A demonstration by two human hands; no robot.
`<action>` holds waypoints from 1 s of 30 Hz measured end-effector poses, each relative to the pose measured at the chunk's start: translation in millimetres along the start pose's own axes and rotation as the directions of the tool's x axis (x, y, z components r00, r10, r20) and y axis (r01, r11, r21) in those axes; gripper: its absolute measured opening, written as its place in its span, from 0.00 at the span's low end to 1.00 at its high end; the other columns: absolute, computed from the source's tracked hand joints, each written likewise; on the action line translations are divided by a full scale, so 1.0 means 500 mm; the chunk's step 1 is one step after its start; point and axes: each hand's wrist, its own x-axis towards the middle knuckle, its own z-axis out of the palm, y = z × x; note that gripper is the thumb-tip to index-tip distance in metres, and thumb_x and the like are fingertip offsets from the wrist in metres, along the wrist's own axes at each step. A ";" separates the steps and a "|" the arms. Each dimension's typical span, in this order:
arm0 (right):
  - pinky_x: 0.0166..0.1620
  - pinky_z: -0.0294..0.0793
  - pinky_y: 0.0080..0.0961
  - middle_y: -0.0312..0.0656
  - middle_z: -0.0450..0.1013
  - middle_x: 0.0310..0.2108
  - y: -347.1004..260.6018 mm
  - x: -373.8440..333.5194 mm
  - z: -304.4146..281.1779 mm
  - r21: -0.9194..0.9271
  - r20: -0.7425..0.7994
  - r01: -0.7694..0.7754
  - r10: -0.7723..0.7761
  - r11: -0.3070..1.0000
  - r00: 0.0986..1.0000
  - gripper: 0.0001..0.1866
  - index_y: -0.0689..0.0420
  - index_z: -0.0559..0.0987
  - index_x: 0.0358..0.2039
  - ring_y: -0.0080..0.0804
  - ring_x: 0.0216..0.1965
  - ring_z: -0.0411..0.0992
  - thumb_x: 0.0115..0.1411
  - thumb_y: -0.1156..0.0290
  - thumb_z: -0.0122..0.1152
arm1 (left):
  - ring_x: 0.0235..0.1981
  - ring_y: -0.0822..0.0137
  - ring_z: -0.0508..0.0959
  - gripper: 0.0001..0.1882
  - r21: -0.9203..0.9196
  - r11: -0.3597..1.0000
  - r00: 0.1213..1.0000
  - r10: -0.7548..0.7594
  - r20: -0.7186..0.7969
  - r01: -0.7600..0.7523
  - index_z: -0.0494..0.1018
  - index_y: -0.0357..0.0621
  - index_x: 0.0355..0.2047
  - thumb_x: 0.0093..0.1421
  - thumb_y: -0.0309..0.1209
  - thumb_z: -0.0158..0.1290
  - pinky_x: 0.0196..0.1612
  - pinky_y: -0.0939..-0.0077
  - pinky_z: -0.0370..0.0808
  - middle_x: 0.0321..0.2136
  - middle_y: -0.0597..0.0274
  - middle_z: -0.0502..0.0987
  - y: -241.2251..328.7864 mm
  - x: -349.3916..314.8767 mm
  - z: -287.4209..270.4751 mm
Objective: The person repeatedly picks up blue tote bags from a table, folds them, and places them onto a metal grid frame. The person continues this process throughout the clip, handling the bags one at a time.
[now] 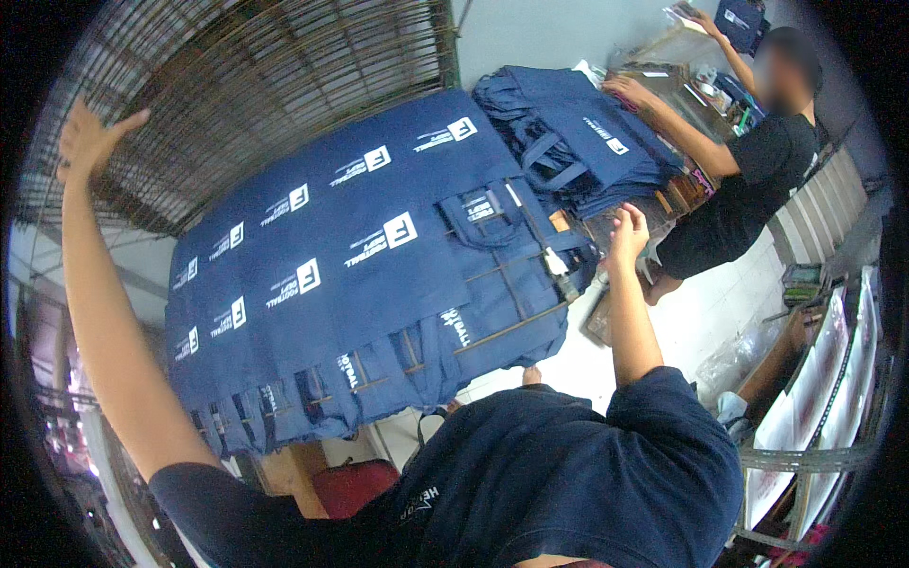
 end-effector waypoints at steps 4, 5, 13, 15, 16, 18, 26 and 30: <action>0.38 0.69 0.29 0.40 0.71 0.38 0.095 0.151 -0.017 0.010 -0.021 -0.612 0.612 0.791 0.791 0.23 0.56 0.71 0.45 0.31 0.37 0.69 0.52 0.57 0.58 | 0.60 0.44 0.54 0.66 -0.126 0.983 0.990 0.131 -0.044 -0.135 0.46 0.34 0.61 0.31 0.66 0.61 0.61 0.52 0.50 0.57 0.38 0.56 0.039 0.000 -0.072; 0.40 0.69 0.37 0.44 0.69 0.43 0.120 0.175 0.002 0.045 0.066 -0.663 0.660 0.747 0.748 0.30 0.56 0.68 0.50 0.36 0.39 0.69 0.50 0.53 0.60 | 0.60 0.44 0.53 0.66 -0.161 0.941 0.948 0.271 -0.169 -0.297 0.46 0.33 0.60 0.31 0.66 0.61 0.61 0.52 0.49 0.57 0.38 0.56 0.034 0.003 -0.069; 0.23 0.67 0.28 0.39 0.66 0.21 0.179 0.324 0.122 0.317 -0.064 -0.568 0.615 0.760 0.786 0.09 0.59 0.73 0.24 0.28 0.20 0.64 0.43 0.76 0.65 | 0.60 0.43 0.50 0.64 -0.203 0.971 0.991 0.112 -0.078 -0.126 0.45 0.37 0.61 0.34 0.68 0.58 0.59 0.47 0.46 0.55 0.34 0.55 0.204 -0.042 -0.154; 0.27 0.71 0.30 0.40 0.69 0.23 0.148 0.294 0.114 0.361 -0.047 -0.569 0.623 0.739 0.781 0.09 0.61 0.74 0.25 0.30 0.22 0.67 0.39 0.79 0.62 | 0.58 0.43 0.56 0.65 -0.131 0.983 0.992 0.127 -0.003 -0.126 0.47 0.31 0.59 0.33 0.68 0.57 0.59 0.53 0.51 0.52 0.33 0.59 0.194 -0.068 -0.187; 0.31 0.72 0.30 0.41 0.71 0.26 0.153 0.301 0.088 0.378 0.032 -0.563 0.598 0.735 0.801 0.11 0.63 0.75 0.27 0.32 0.26 0.70 0.39 0.77 0.60 | 0.57 0.43 0.58 0.65 -0.114 0.987 0.992 0.120 0.040 -0.115 0.47 0.29 0.59 0.33 0.68 0.57 0.59 0.55 0.53 0.51 0.32 0.61 0.197 -0.071 -0.211; 0.28 0.72 0.29 0.40 0.71 0.30 0.142 0.311 0.040 0.310 0.159 -0.578 0.558 0.755 0.814 0.13 0.60 0.74 0.30 0.33 0.30 0.70 0.39 0.76 0.58 | 0.54 0.45 0.63 0.65 -0.046 0.990 0.991 0.131 0.012 -0.131 0.48 0.28 0.59 0.34 0.70 0.56 0.56 0.57 0.59 0.51 0.34 0.62 0.183 -0.066 -0.204; 0.41 0.67 0.34 0.40 0.66 0.41 0.000 0.478 -0.197 0.070 0.276 -0.105 0.082 0.992 0.958 0.32 0.49 0.64 0.57 0.32 0.39 0.65 0.47 0.80 0.51 | 0.64 0.45 0.40 0.70 -0.215 0.963 0.961 -0.107 0.255 0.165 0.34 0.44 0.63 0.30 0.63 0.63 0.62 0.48 0.39 0.61 0.41 0.44 0.265 -0.072 -0.248; 0.40 0.69 0.19 0.41 0.69 0.45 -0.260 0.335 -0.134 0.069 0.488 -0.039 0.000 0.997 0.873 0.31 0.62 0.66 0.56 0.27 0.37 0.69 0.46 0.83 0.46 | 0.63 0.45 0.42 0.69 -0.218 0.969 0.973 -0.066 0.220 0.115 0.36 0.43 0.63 0.30 0.64 0.62 0.60 0.45 0.45 0.61 0.41 0.45 0.228 -0.085 -0.255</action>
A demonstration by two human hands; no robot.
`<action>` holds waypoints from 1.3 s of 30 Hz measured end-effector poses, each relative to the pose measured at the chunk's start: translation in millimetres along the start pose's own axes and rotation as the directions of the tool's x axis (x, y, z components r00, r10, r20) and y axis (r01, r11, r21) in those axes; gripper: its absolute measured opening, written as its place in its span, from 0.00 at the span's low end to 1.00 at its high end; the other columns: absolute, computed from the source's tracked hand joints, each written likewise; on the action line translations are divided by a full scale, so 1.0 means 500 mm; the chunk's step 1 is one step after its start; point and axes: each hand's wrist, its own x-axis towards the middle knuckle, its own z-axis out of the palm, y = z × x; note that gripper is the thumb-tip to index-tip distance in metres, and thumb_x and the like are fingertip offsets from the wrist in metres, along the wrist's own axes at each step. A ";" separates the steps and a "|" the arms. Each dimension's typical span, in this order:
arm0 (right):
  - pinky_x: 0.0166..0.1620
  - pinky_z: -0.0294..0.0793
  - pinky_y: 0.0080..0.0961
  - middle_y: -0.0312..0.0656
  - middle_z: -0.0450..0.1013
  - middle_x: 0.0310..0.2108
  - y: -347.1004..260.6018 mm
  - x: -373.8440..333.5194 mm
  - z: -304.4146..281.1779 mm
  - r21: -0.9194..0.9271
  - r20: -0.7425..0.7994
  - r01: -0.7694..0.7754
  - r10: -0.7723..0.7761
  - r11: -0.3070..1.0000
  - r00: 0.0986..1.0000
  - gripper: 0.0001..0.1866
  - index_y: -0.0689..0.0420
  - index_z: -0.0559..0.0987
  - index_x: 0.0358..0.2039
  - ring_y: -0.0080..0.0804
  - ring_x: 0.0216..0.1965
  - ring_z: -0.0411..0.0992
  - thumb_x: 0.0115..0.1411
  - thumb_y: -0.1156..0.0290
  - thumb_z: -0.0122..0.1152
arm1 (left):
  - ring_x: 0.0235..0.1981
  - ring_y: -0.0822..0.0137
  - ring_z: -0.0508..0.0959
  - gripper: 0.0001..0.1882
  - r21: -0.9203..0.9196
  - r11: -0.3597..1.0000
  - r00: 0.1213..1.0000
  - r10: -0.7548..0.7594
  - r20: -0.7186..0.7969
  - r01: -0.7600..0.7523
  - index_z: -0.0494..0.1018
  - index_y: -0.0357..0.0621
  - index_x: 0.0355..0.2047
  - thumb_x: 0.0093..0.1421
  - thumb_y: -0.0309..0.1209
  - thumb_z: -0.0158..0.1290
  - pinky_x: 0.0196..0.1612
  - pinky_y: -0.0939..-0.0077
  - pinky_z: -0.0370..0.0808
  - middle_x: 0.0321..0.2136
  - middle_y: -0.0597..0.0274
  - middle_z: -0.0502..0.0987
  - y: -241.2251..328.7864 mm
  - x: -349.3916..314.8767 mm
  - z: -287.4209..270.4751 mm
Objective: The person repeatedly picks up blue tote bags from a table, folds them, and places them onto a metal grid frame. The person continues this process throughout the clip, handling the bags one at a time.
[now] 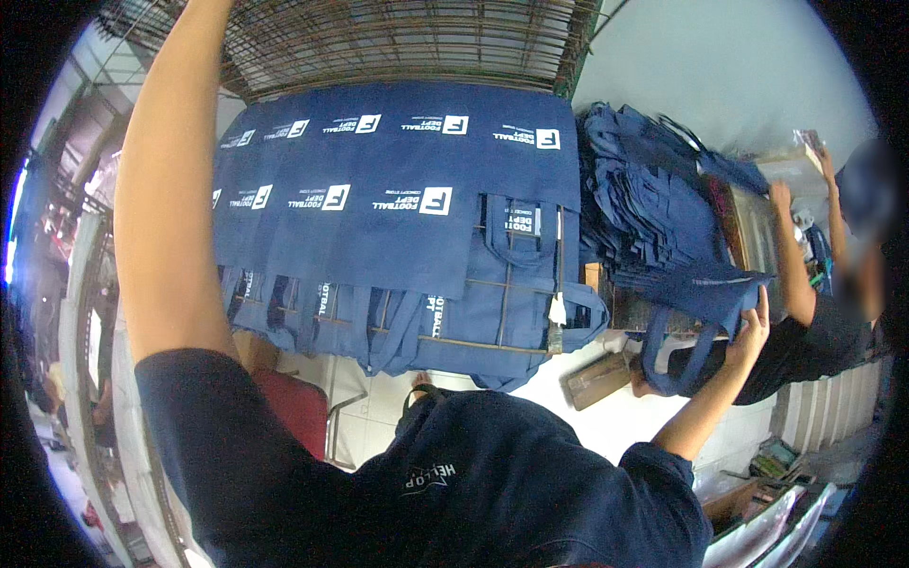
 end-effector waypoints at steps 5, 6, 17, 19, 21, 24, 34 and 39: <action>0.59 0.55 0.23 0.46 0.62 0.56 -0.142 -0.054 0.091 -0.303 0.415 0.270 -0.129 0.914 0.901 0.33 0.67 0.64 0.56 0.30 0.56 0.62 0.44 0.79 0.50 | 0.63 0.45 0.44 0.66 -0.010 1.000 1.000 0.018 0.016 -0.018 0.37 0.44 0.62 0.32 0.62 0.62 0.59 0.41 0.46 0.61 0.42 0.45 0.010 0.003 -0.010; 0.60 0.52 0.23 0.46 0.61 0.57 -0.155 -0.063 0.123 -0.325 0.496 0.313 -0.121 0.893 0.860 0.34 0.67 0.64 0.56 0.30 0.57 0.60 0.43 0.78 0.51 | 0.63 0.45 0.44 0.66 -0.029 0.999 0.999 0.039 0.018 -0.039 0.38 0.44 0.62 0.32 0.61 0.62 0.59 0.41 0.47 0.61 0.43 0.45 0.009 0.005 -0.010; 0.46 0.66 0.14 0.43 0.62 0.56 -0.297 -0.233 0.490 -0.223 0.877 0.179 0.118 0.958 0.465 0.36 0.69 0.63 0.56 0.21 0.47 0.67 0.39 0.84 0.50 | 0.60 0.47 0.49 0.63 -0.122 0.983 0.991 0.130 -0.036 -0.134 0.40 0.49 0.62 0.33 0.58 0.64 0.56 0.42 0.51 0.58 0.48 0.49 -0.019 0.011 0.002; 0.52 0.64 0.21 0.48 0.61 0.56 -0.301 -0.242 0.488 -0.102 0.800 0.225 -0.054 0.969 0.598 0.38 0.71 0.62 0.56 0.29 0.52 0.65 0.38 0.80 0.54 | 0.59 0.48 0.50 0.63 -0.139 0.980 0.989 0.140 -0.035 -0.144 0.40 0.49 0.62 0.33 0.58 0.64 0.56 0.42 0.51 0.57 0.49 0.50 -0.021 0.008 0.002; 0.58 0.57 0.28 0.52 0.61 0.56 -0.289 -0.232 0.470 -0.084 0.693 0.309 -0.168 0.947 0.701 0.40 0.71 0.63 0.55 0.36 0.55 0.62 0.38 0.73 0.59 | 0.58 0.49 0.51 0.62 -0.122 0.982 0.989 0.135 -0.060 -0.142 0.42 0.49 0.61 0.33 0.58 0.64 0.56 0.42 0.52 0.56 0.49 0.52 -0.020 0.009 0.004; 0.63 0.47 0.29 0.49 0.58 0.59 -0.161 -0.197 0.435 0.003 0.581 0.228 -0.188 0.974 0.792 0.39 0.69 0.64 0.55 0.36 0.62 0.54 0.38 0.73 0.58 | 0.58 0.49 0.51 0.61 -0.153 0.978 0.990 0.139 -0.018 -0.140 0.42 0.49 0.61 0.33 0.58 0.64 0.56 0.42 0.52 0.56 0.50 0.52 -0.026 0.003 -0.007; 0.54 0.62 0.21 0.45 0.63 0.56 0.244 -0.209 0.381 -0.130 0.519 -0.339 0.355 0.932 0.777 0.36 0.64 0.64 0.56 0.30 0.54 0.64 0.41 0.89 0.43 | 0.58 0.49 0.52 0.60 -0.148 0.976 0.986 0.156 -0.058 -0.163 0.42 0.48 0.61 0.35 0.57 0.64 0.55 0.43 0.54 0.56 0.50 0.52 -0.021 0.009 -0.001; 0.52 0.64 0.20 0.44 0.64 0.56 0.232 -0.218 0.403 -0.167 0.515 -0.335 0.372 0.927 0.772 0.36 0.63 0.64 0.57 0.29 0.52 0.66 0.41 0.88 0.44 | 0.58 0.48 0.51 0.60 -0.161 0.972 0.985 0.166 -0.042 -0.170 0.42 0.48 0.61 0.35 0.57 0.64 0.55 0.44 0.54 0.56 0.49 0.52 -0.025 0.003 -0.007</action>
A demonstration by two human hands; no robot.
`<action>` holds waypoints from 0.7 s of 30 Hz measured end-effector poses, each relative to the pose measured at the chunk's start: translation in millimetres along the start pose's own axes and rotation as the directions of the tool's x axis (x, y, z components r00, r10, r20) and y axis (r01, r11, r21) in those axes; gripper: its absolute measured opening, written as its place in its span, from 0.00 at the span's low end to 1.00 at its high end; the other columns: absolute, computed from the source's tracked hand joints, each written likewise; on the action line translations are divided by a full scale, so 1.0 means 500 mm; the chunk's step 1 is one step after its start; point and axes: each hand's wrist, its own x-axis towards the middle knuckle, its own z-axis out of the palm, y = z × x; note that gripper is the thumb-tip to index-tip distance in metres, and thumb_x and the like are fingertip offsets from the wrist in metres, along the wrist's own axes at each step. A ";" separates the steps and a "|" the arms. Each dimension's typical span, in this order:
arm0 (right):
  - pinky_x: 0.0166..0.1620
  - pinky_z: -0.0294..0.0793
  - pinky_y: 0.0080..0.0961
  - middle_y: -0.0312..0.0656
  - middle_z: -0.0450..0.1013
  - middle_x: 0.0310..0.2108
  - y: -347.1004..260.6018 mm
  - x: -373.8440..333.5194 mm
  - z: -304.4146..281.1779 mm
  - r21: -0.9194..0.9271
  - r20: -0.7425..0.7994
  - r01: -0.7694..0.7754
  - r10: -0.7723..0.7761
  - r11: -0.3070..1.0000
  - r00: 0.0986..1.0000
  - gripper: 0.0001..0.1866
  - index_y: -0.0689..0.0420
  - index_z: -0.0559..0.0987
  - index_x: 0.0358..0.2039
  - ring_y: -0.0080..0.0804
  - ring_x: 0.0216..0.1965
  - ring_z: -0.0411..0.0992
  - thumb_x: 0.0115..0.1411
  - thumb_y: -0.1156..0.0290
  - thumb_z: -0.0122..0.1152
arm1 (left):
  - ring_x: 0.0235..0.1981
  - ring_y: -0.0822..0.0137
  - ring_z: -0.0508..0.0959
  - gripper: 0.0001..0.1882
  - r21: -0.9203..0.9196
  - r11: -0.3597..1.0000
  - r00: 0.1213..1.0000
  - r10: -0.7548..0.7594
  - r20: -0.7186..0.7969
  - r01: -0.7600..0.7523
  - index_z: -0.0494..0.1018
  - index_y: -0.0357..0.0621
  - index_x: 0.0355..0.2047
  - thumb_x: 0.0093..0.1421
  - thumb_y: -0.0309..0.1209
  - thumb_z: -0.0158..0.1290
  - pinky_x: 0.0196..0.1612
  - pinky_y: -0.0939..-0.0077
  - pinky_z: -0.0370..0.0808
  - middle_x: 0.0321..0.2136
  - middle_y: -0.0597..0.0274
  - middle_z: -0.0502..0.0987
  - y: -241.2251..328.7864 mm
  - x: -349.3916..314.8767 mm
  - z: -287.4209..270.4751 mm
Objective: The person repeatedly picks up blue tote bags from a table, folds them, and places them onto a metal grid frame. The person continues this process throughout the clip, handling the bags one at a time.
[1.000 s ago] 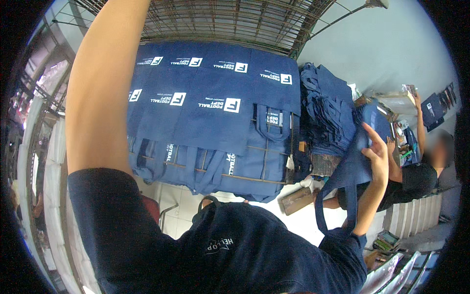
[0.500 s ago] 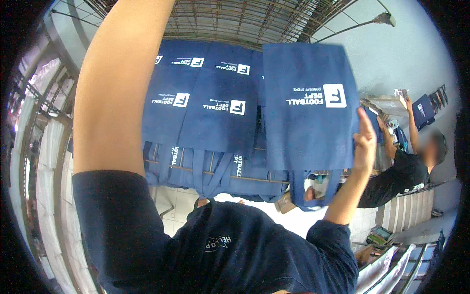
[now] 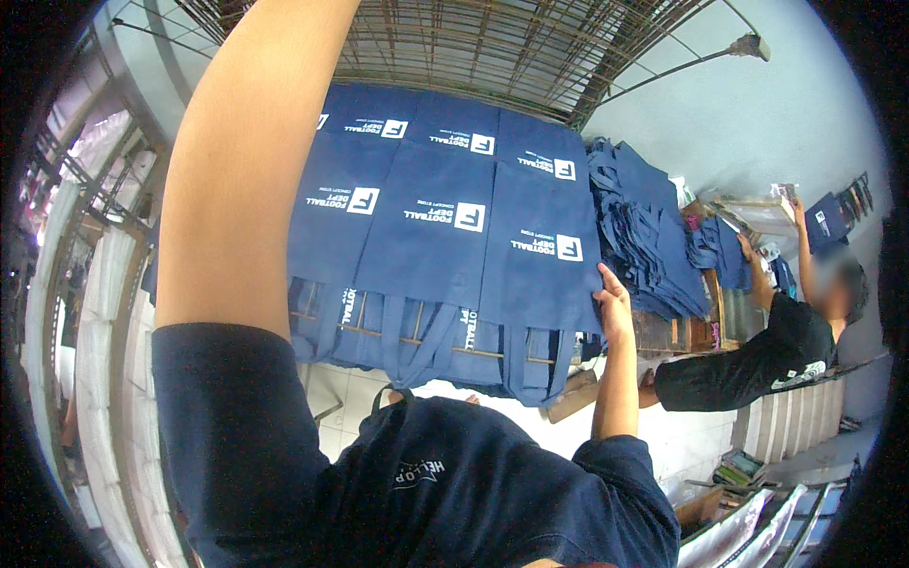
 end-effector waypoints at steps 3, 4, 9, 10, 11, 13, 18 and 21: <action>0.55 0.61 0.21 0.46 0.60 0.58 -0.014 0.004 0.009 -0.051 -0.007 0.003 -0.003 0.999 1.000 0.36 0.66 0.63 0.56 0.31 0.55 0.63 0.40 0.87 0.42 | 0.58 0.48 0.51 0.60 0.009 1.000 1.000 0.005 -0.021 -0.005 0.42 0.48 0.61 0.34 0.57 0.64 0.55 0.43 0.54 0.56 0.49 0.52 -0.003 0.000 0.004; 0.56 0.60 0.21 0.46 0.60 0.58 -0.011 0.008 0.007 -0.056 -0.004 0.010 -0.010 0.998 1.000 0.36 0.66 0.63 0.56 0.31 0.55 0.63 0.40 0.87 0.42 | 0.58 0.48 0.51 0.60 0.015 1.000 1.000 0.002 -0.022 -0.002 0.42 0.48 0.61 0.34 0.57 0.64 0.55 0.43 0.54 0.55 0.49 0.52 -0.004 -0.001 0.003; 0.51 0.64 0.20 0.45 0.65 0.54 0.013 0.030 -0.015 -0.083 0.006 0.038 -0.037 0.996 0.999 0.35 0.64 0.65 0.56 0.28 0.51 0.66 0.41 0.87 0.45 | 0.58 0.48 0.51 0.61 0.013 1.000 1.000 -0.005 -0.011 0.005 0.41 0.48 0.61 0.34 0.56 0.65 0.55 0.44 0.53 0.55 0.49 0.52 0.002 -0.001 0.007; 0.51 0.64 0.21 0.45 0.65 0.54 0.016 0.032 -0.019 -0.073 0.001 0.036 -0.036 0.997 0.999 0.35 0.63 0.66 0.56 0.29 0.51 0.66 0.41 0.87 0.45 | 0.58 0.48 0.51 0.61 0.009 1.000 1.000 -0.004 -0.005 0.004 0.41 0.48 0.61 0.34 0.56 0.65 0.55 0.44 0.53 0.55 0.49 0.52 0.003 -0.003 0.005; 0.51 0.64 0.21 0.45 0.65 0.54 0.018 0.031 -0.017 -0.062 -0.001 0.034 -0.034 0.998 0.999 0.34 0.63 0.66 0.55 0.29 0.50 0.67 0.41 0.87 0.45 | 0.58 0.48 0.51 0.61 0.007 1.000 1.000 -0.004 0.002 0.003 0.41 0.48 0.61 0.34 0.56 0.65 0.55 0.44 0.53 0.55 0.49 0.52 0.002 -0.005 0.003; 0.50 0.65 0.21 0.45 0.66 0.54 0.019 0.032 -0.014 -0.050 -0.013 0.029 -0.030 0.998 0.999 0.34 0.63 0.66 0.55 0.29 0.50 0.67 0.42 0.87 0.45 | 0.58 0.48 0.51 0.61 0.006 1.000 1.000 0.005 -0.008 -0.005 0.42 0.48 0.61 0.33 0.56 0.65 0.55 0.44 0.53 0.55 0.49 0.52 -0.001 -0.005 0.004; 0.50 0.65 0.21 0.44 0.66 0.53 0.017 0.035 -0.012 -0.049 -0.023 0.040 -0.041 0.998 0.999 0.33 0.63 0.67 0.54 0.29 0.49 0.68 0.42 0.88 0.45 | 0.59 0.48 0.50 0.62 0.004 1.000 1.000 0.006 -0.012 -0.006 0.41 0.48 0.61 0.33 0.56 0.65 0.55 0.42 0.52 0.55 0.49 0.52 -0.001 0.002 0.009; 0.53 0.62 0.20 0.45 0.64 0.55 0.002 0.024 0.001 -0.060 -0.035 -0.024 0.022 0.998 0.999 0.34 0.64 0.66 0.55 0.29 0.52 0.65 0.42 0.86 0.44 | 0.59 0.47 0.50 0.62 0.007 1.000 1.000 0.019 -0.025 -0.019 0.41 0.48 0.61 0.33 0.56 0.65 0.55 0.41 0.52 0.55 0.48 0.51 -0.004 0.002 0.013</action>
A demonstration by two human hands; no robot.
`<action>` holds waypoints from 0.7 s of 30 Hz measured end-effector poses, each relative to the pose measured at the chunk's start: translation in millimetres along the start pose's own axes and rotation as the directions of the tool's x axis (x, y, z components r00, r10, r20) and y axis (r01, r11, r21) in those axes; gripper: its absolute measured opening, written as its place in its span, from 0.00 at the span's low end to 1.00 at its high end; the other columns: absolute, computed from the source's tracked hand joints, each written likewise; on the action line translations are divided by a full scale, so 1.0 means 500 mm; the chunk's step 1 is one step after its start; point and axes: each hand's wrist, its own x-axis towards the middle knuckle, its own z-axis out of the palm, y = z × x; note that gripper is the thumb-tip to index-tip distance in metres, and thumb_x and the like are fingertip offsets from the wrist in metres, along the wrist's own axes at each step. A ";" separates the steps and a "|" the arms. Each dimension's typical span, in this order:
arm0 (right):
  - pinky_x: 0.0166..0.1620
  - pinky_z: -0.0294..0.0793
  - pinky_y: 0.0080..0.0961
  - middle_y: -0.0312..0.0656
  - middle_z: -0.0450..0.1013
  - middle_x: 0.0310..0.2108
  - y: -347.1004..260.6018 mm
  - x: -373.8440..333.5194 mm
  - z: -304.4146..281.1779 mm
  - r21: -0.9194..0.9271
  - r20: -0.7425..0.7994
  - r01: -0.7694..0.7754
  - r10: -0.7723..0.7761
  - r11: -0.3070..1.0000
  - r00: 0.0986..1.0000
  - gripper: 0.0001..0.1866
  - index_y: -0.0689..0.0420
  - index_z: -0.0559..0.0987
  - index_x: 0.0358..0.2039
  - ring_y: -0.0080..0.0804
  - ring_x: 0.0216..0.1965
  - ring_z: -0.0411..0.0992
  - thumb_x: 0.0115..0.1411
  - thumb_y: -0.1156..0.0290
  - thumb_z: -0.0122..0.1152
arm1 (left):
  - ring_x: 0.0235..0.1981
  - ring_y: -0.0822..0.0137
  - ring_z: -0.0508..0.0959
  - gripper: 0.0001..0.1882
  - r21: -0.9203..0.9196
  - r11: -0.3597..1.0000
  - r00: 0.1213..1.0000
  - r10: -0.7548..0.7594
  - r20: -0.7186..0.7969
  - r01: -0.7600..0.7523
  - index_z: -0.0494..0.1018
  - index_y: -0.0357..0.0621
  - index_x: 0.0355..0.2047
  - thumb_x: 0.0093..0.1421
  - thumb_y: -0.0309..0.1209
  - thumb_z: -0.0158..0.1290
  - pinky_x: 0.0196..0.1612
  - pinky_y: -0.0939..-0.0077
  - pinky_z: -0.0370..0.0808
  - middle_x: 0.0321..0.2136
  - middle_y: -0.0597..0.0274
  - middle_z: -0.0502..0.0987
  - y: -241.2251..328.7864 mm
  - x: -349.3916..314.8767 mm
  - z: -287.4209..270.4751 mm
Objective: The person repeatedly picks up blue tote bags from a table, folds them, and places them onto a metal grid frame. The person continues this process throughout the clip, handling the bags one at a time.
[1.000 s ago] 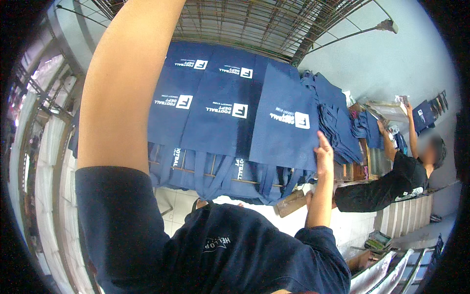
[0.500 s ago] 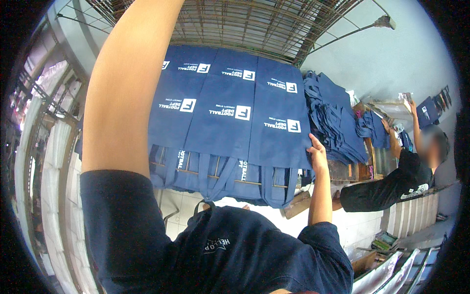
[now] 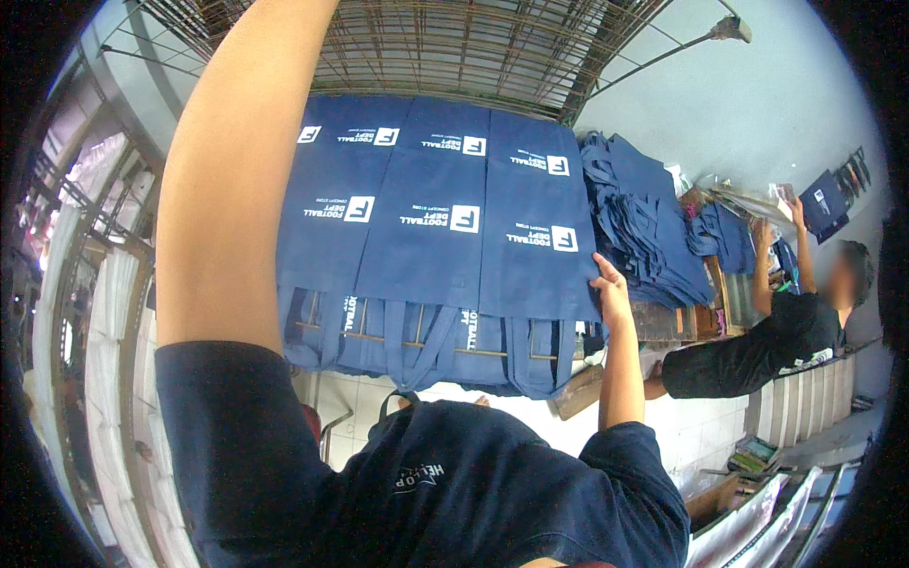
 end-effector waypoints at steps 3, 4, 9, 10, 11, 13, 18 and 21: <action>0.53 0.62 0.20 0.45 0.64 0.55 0.000 0.001 -0.001 -0.016 0.011 0.012 -0.012 1.000 1.000 0.34 0.64 0.66 0.55 0.28 0.51 0.66 0.42 0.86 0.44 | 0.59 0.47 0.50 0.62 0.000 1.000 1.000 -0.009 0.029 0.009 0.40 0.48 0.61 0.33 0.57 0.65 0.56 0.41 0.52 0.56 0.48 0.51 0.003 -0.001 -0.008; 0.53 0.62 0.20 0.45 0.64 0.55 0.000 0.000 -0.001 -0.019 0.009 0.009 -0.009 1.000 1.000 0.34 0.64 0.66 0.55 0.28 0.51 0.65 0.42 0.86 0.44 | 0.59 0.47 0.50 0.62 0.002 1.000 0.999 -0.013 0.030 0.013 0.40 0.48 0.61 0.33 0.57 0.64 0.56 0.41 0.52 0.56 0.48 0.50 0.004 -0.001 -0.009; 0.53 0.61 0.20 0.45 0.64 0.55 0.000 0.001 0.000 -0.029 0.001 -0.009 0.009 1.000 1.000 0.34 0.65 0.65 0.56 0.29 0.52 0.65 0.42 0.86 0.44 | 0.59 0.47 0.49 0.62 0.016 0.999 0.999 -0.036 0.027 0.035 0.40 0.47 0.61 0.34 0.56 0.64 0.56 0.41 0.52 0.57 0.48 0.49 0.007 0.000 -0.007; 0.53 0.61 0.20 0.45 0.64 0.55 0.002 0.003 -0.001 -0.029 0.006 -0.010 0.010 1.000 1.000 0.34 0.65 0.65 0.56 0.29 0.52 0.65 0.43 0.86 0.44 | 0.59 0.47 0.49 0.61 0.015 0.999 0.999 -0.037 0.028 0.037 0.40 0.47 0.61 0.35 0.56 0.64 0.56 0.42 0.52 0.57 0.48 0.49 0.007 0.000 -0.007; 0.53 0.61 0.20 0.46 0.64 0.55 0.004 0.003 -0.003 -0.028 0.009 -0.011 0.011 1.000 1.000 0.33 0.65 0.65 0.56 0.29 0.52 0.65 0.43 0.86 0.44 | 0.59 0.47 0.49 0.61 0.013 0.999 0.999 -0.038 0.030 0.038 0.40 0.47 0.62 0.35 0.56 0.64 0.56 0.42 0.52 0.57 0.48 0.49 0.008 -0.001 -0.008; 0.53 0.61 0.20 0.46 0.63 0.56 0.009 0.003 -0.006 -0.026 0.010 -0.014 0.015 1.000 1.000 0.33 0.65 0.65 0.56 0.30 0.53 0.65 0.43 0.86 0.44 | 0.59 0.47 0.49 0.61 0.008 0.999 0.998 -0.039 0.041 0.038 0.40 0.47 0.62 0.35 0.56 0.64 0.56 0.42 0.51 0.57 0.47 0.49 0.011 -0.001 -0.010; 0.52 0.63 0.21 0.47 0.63 0.56 0.001 -0.013 0.016 -0.112 -0.039 0.022 -0.026 0.993 0.999 0.33 0.63 0.66 0.55 0.31 0.52 0.65 0.44 0.86 0.45 | 0.59 0.46 0.49 0.61 -0.006 1.000 0.998 -0.021 0.052 0.022 0.39 0.48 0.62 0.36 0.55 0.64 0.56 0.43 0.51 0.57 0.48 0.49 0.008 -0.002 -0.010; 0.44 0.68 0.20 0.44 0.65 0.53 0.016 -0.013 0.010 -0.230 -0.111 0.120 -0.149 0.966 0.983 0.32 0.60 0.67 0.55 0.28 0.45 0.67 0.44 0.86 0.49 | 0.59 0.46 0.48 0.61 0.021 0.999 0.999 -0.029 0.030 0.028 0.40 0.50 0.62 0.35 0.56 0.64 0.56 0.43 0.51 0.57 0.47 0.49 0.007 0.000 -0.005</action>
